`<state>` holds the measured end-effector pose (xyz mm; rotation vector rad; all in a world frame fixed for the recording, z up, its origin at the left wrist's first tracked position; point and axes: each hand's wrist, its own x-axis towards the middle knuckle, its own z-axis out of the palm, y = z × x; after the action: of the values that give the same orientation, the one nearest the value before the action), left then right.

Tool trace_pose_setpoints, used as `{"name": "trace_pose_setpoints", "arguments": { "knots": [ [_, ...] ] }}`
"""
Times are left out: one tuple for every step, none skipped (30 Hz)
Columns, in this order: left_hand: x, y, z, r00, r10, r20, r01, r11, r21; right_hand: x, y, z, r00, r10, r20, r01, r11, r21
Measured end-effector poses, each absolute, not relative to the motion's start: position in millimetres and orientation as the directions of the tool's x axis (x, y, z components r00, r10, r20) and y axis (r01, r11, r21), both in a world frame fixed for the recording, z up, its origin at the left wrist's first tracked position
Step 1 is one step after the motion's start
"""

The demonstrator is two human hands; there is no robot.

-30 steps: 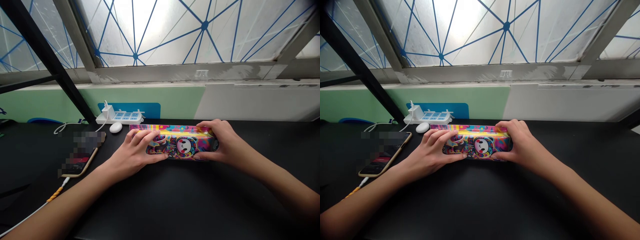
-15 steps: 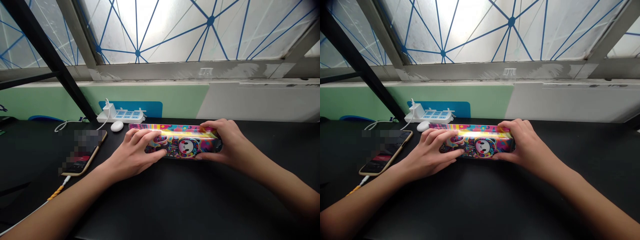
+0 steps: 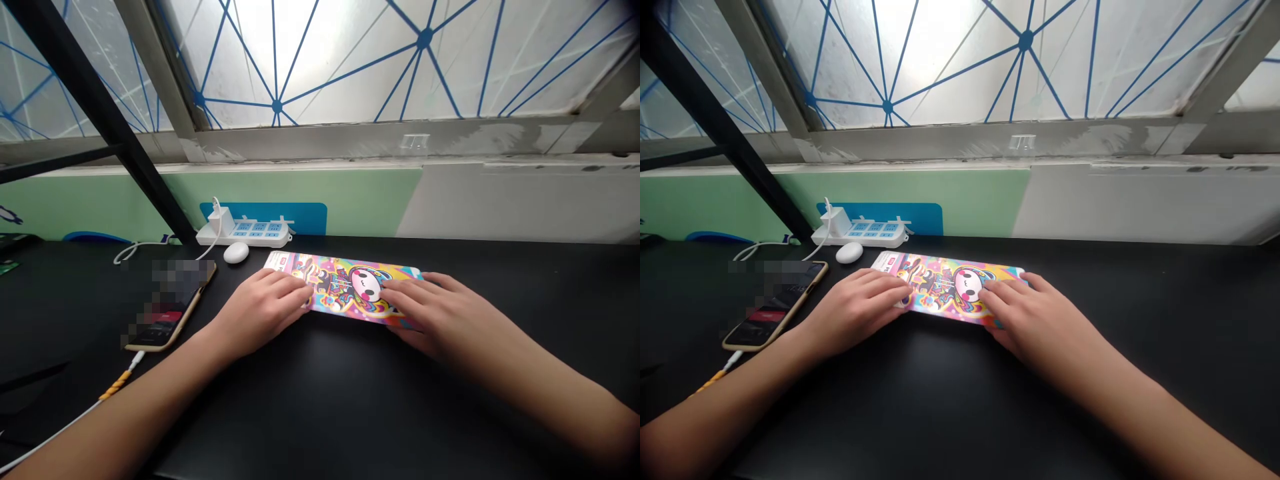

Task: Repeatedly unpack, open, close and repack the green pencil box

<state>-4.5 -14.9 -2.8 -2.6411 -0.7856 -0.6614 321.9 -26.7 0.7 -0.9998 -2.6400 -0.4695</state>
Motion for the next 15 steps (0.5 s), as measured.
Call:
{"name": "trace_pose_setpoints", "arguments": {
  "knots": [
    [-4.5,-14.1,-3.6,0.759,0.429,0.489,0.561,-0.812,-0.159,320.6,-26.5,-0.5,-0.730,0.583,0.356,0.671,0.711,0.211],
    [-4.4,-13.6,-4.0,0.775,0.425,0.467,0.548,-0.820,-0.165,319.2,-26.2,-1.2,-0.736,0.580,0.349,0.667,0.712,0.221],
    [-4.4,-13.5,-4.2,0.786,0.423,0.451,0.539,-0.826,-0.165,317.8,-26.0,-1.6,-0.739,0.579,0.345,0.665,0.710,0.231],
    [-4.3,-13.4,-4.2,0.790,0.426,0.441,0.534,-0.831,-0.153,316.6,-25.9,-1.9,-0.741,0.578,0.342,0.663,0.709,0.239],
    [-4.4,-13.4,-4.0,0.790,0.433,0.433,0.531,-0.837,-0.133,315.6,-25.8,-2.0,-0.743,0.576,0.340,0.662,0.709,0.245],
    [-4.5,-13.4,-4.0,0.787,0.445,0.427,0.533,-0.840,-0.106,314.9,-25.8,-2.2,-0.743,0.575,0.343,0.662,0.708,0.246],
    [-4.9,-13.2,-4.1,0.778,0.465,0.423,0.541,-0.838,-0.074,314.6,-25.8,-2.5,-0.740,0.576,0.347,0.664,0.707,0.243],
    [-5.6,-12.8,-4.7,0.763,0.494,0.416,0.558,-0.829,-0.040,314.6,-25.7,-3.0,-0.737,0.576,0.352,0.666,0.708,0.236],
    [-6.7,-12.1,-5.7,0.743,0.532,0.405,0.586,-0.810,-0.010,314.9,-25.6,-3.7,-0.736,0.575,0.358,0.666,0.710,0.229],
    [-8.1,-11.1,-7.2,0.717,0.580,0.385,0.624,-0.781,0.014,315.5,-25.4,-4.4,-0.736,0.572,0.362,0.665,0.712,0.225],
    [-9.7,-9.9,-9.1,0.684,0.635,0.359,0.671,-0.741,0.032,316.3,-25.0,-5.3,-0.737,0.570,0.363,0.662,0.716,0.222],
    [-11.6,-8.4,-11.2,0.646,0.691,0.325,0.718,-0.694,0.048,317.4,-24.6,-6.3,-0.740,0.568,0.361,0.659,0.719,0.219],
    [-13.6,-6.8,-13.3,0.605,0.743,0.287,0.761,-0.645,0.065,318.5,-24.1,-7.2,-0.741,0.569,0.356,0.658,0.722,0.214],
    [-15.4,-5.3,-15.1,0.565,0.786,0.250,0.795,-0.600,0.091,319.9,-23.6,-7.9,-0.739,0.574,0.353,0.660,0.723,0.206],
    [-17.0,-3.8,-16.3,0.527,0.821,0.219,0.818,-0.560,0.131,321.4,-23.1,-8.4,-0.734,0.582,0.350,0.664,0.723,0.192]
  ]
}}
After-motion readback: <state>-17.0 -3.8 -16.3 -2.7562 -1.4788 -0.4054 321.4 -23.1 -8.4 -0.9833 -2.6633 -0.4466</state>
